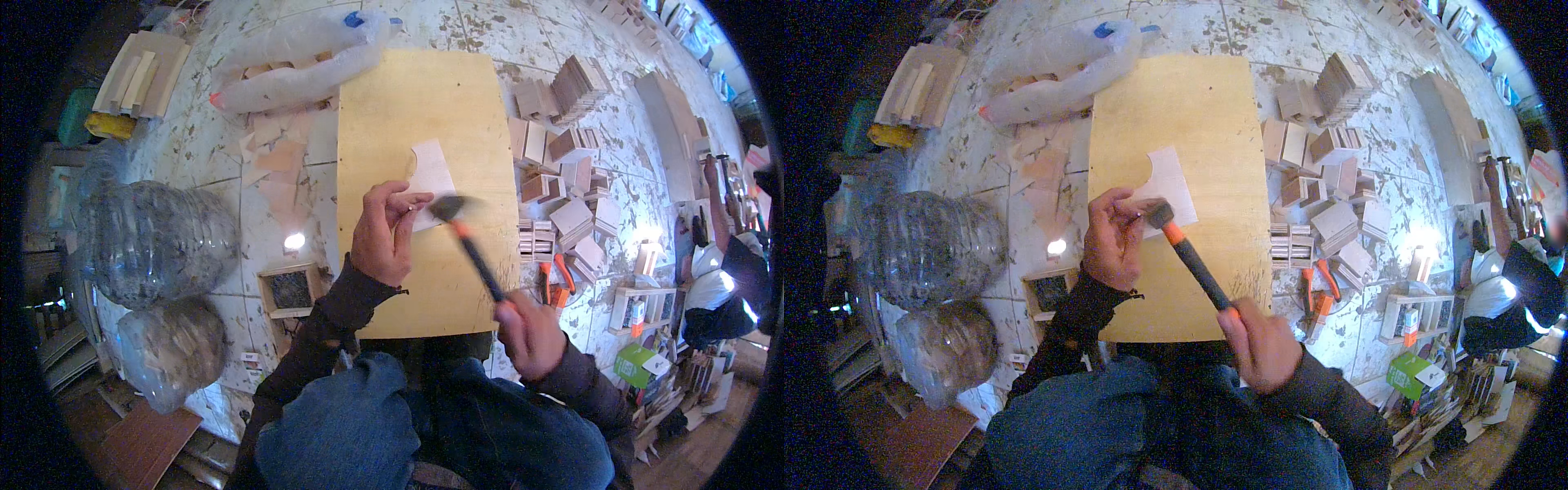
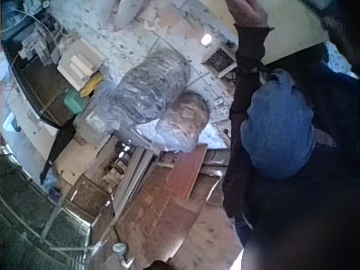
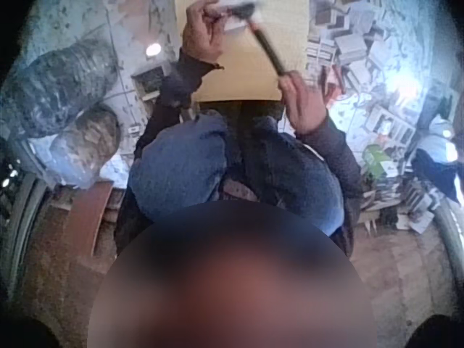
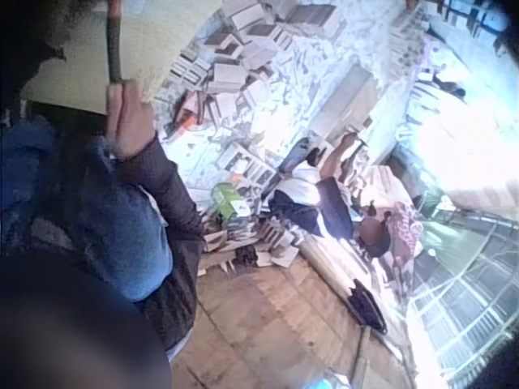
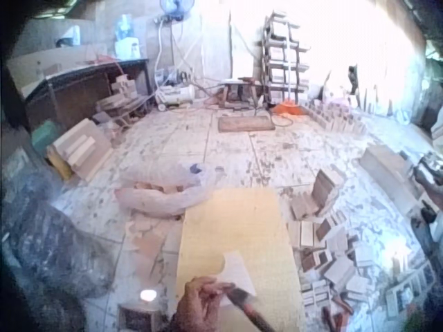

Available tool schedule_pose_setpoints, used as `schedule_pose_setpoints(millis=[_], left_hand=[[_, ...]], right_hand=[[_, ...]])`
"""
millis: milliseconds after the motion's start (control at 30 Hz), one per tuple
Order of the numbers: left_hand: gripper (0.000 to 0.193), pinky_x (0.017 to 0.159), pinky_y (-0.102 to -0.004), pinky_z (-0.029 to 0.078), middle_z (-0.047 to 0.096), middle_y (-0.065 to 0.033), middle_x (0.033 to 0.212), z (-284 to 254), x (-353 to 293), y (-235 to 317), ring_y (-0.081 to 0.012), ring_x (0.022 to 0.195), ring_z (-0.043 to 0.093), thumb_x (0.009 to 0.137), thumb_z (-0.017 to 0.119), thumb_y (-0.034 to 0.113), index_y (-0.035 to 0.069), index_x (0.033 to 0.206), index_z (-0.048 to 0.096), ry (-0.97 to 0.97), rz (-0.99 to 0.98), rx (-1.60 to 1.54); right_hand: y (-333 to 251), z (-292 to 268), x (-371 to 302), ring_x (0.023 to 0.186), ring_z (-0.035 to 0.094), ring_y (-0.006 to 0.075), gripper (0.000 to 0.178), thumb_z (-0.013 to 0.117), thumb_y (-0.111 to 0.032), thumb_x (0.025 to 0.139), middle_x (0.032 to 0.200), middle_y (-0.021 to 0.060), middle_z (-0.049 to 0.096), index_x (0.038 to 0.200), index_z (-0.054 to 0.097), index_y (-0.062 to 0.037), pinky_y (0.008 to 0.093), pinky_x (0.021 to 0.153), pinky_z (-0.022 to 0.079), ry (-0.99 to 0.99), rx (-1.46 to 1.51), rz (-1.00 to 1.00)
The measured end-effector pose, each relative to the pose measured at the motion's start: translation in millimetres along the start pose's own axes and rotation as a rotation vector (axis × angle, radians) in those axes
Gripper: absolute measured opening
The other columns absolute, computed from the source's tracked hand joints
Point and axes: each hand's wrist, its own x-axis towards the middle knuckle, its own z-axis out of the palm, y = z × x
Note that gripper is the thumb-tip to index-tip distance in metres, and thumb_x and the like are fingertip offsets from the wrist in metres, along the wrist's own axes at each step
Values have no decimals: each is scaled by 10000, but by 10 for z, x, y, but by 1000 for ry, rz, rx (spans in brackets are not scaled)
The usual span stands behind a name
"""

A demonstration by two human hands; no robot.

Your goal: The person repeatedly taps small wooden pieces with a hammer on a workbench. They rotate the pieces between taps and occasionally inspect them. A coworker is visible in the background handling other wood.

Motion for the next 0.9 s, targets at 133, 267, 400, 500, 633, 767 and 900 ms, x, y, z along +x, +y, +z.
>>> schedule_pose_setpoints(millis=[133,267,400,500,633,767,900], left_hand=[[414,922,-350,491,493,-85,892,5,16,6,-273,1080,611,906,457,-79,1,1293,330,3,-1,-4],[395,824,-334,530,597,-144,908,43,39,-13,-270,1008,661,900,485,-92,-15,1261,346,62,20,-78],[357,818,-316,538,601,-115,881,50,53,-40,-249,1000,665,903,528,-65,-32,1236,404,113,-89,-243],[312,816,-299,540,637,-126,894,43,45,-49,-226,982,669,903,570,-29,-43,1193,457,112,-152,-212],[226,791,-279,542,676,-141,937,37,43,0,-192,941,671,893,623,20,-44,1095,545,136,-226,-255],[128,855,-333,534,653,-139,949,-25,78,115,-258,965,664,868,658,33,-23,967,600,123,-199,-187],[108,836,-379,514,645,-122,956,-78,-8,199,-273,966,633,769,708,11,43,866,675,134,135,288]], right_hand=[[-54,-11,-23,532,593,398,266,471,-285,969,597,166,562,1009,521,-26,451,486,463,107,24,8],[-5,105,37,551,589,425,264,491,-288,945,601,197,558,1011,519,-34,485,489,454,83,-40,-23],[196,259,115,485,550,359,295,380,-270,995,544,136,521,931,492,-6,447,465,404,85,-157,43],[252,263,44,534,550,465,243,476,-282,971,566,232,528,916,479,-46,544,476,398,121,46,98],[251,299,65,530,545,475,251,477,-287,973,575,242,542,916,479,-42,555,484,400,114,-7,-8],[308,342,99,546,561,478,271,459,-297,982,552,245,527,909,485,-37,552,484,412,167,-77,81],[352,295,-8,544,567,471,283,443,-303,987,563,240,533,910,490,-34,546,479,416,164,18,123]])
